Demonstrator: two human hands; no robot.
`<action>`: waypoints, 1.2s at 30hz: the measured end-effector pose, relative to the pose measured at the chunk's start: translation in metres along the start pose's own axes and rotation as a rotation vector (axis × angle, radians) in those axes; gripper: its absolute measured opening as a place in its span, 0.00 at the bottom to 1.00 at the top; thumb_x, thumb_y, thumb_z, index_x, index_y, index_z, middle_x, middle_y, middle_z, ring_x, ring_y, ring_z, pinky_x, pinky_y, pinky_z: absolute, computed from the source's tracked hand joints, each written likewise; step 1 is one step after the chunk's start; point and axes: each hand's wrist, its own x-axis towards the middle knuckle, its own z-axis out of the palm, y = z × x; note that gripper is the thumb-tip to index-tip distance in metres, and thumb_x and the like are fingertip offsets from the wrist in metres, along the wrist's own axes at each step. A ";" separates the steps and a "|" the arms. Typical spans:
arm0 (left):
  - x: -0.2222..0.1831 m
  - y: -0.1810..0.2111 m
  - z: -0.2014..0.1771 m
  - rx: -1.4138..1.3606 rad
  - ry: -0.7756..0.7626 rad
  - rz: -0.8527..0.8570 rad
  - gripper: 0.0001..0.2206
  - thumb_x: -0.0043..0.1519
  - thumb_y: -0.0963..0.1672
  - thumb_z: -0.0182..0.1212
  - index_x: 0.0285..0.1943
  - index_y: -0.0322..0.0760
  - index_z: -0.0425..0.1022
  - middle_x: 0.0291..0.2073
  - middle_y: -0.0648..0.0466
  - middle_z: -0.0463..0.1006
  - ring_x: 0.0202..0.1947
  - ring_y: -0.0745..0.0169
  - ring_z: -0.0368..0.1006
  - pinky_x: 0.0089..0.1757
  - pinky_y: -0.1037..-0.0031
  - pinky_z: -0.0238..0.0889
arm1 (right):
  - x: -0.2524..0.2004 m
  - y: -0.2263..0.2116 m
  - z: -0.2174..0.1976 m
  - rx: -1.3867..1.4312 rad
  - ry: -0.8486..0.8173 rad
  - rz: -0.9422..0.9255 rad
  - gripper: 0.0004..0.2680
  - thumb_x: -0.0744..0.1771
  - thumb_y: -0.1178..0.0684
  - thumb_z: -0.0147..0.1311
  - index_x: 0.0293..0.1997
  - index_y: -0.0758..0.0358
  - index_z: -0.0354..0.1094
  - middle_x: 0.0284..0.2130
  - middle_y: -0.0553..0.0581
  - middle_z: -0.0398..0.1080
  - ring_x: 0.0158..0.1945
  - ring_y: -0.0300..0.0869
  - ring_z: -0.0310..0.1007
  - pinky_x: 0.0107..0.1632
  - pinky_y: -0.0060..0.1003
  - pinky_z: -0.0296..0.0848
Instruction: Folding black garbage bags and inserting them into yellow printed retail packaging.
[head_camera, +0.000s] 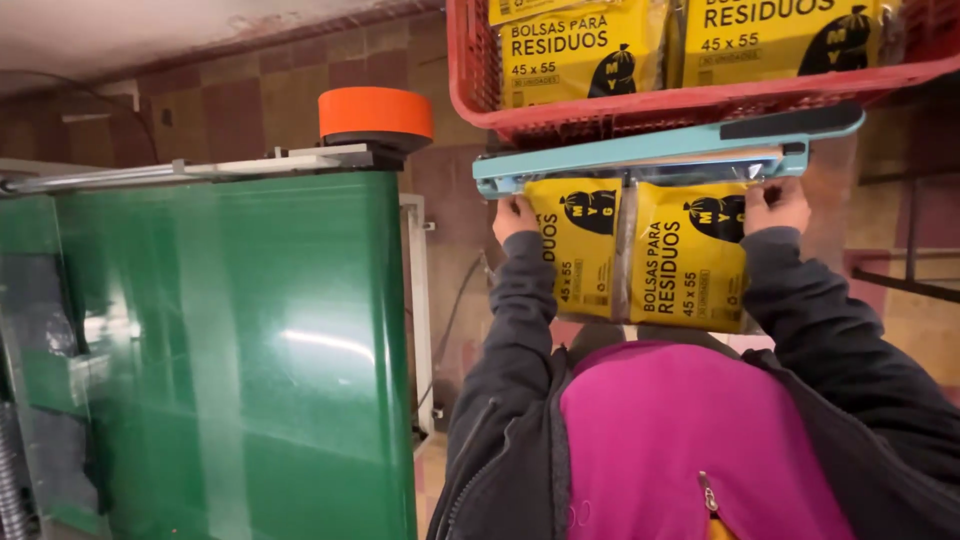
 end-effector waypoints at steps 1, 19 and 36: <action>0.000 0.002 0.003 0.000 0.008 -0.008 0.11 0.65 0.49 0.58 0.44 0.40 0.78 0.33 0.44 0.83 0.36 0.36 0.79 0.39 0.54 0.72 | 0.005 -0.005 0.002 0.000 -0.010 -0.005 0.05 0.67 0.58 0.61 0.42 0.66 0.71 0.34 0.60 0.76 0.39 0.43 0.78 0.47 0.39 0.76; 0.018 0.030 -0.002 0.253 -0.040 -0.225 0.14 0.61 0.52 0.55 0.44 0.44 0.80 0.34 0.44 0.83 0.38 0.34 0.78 0.42 0.50 0.70 | 0.033 -0.047 0.020 -0.323 -0.003 -0.022 0.04 0.66 0.52 0.64 0.40 0.58 0.75 0.30 0.57 0.77 0.35 0.52 0.79 0.43 0.45 0.77; -0.043 0.078 -0.019 0.634 -0.328 0.501 0.43 0.54 0.63 0.59 0.75 0.42 0.61 0.76 0.47 0.55 0.77 0.35 0.38 0.62 0.28 0.37 | -0.018 -0.141 0.051 -0.819 -0.602 -0.936 0.30 0.66 0.28 0.50 0.75 0.50 0.59 0.74 0.58 0.54 0.78 0.56 0.46 0.77 0.62 0.41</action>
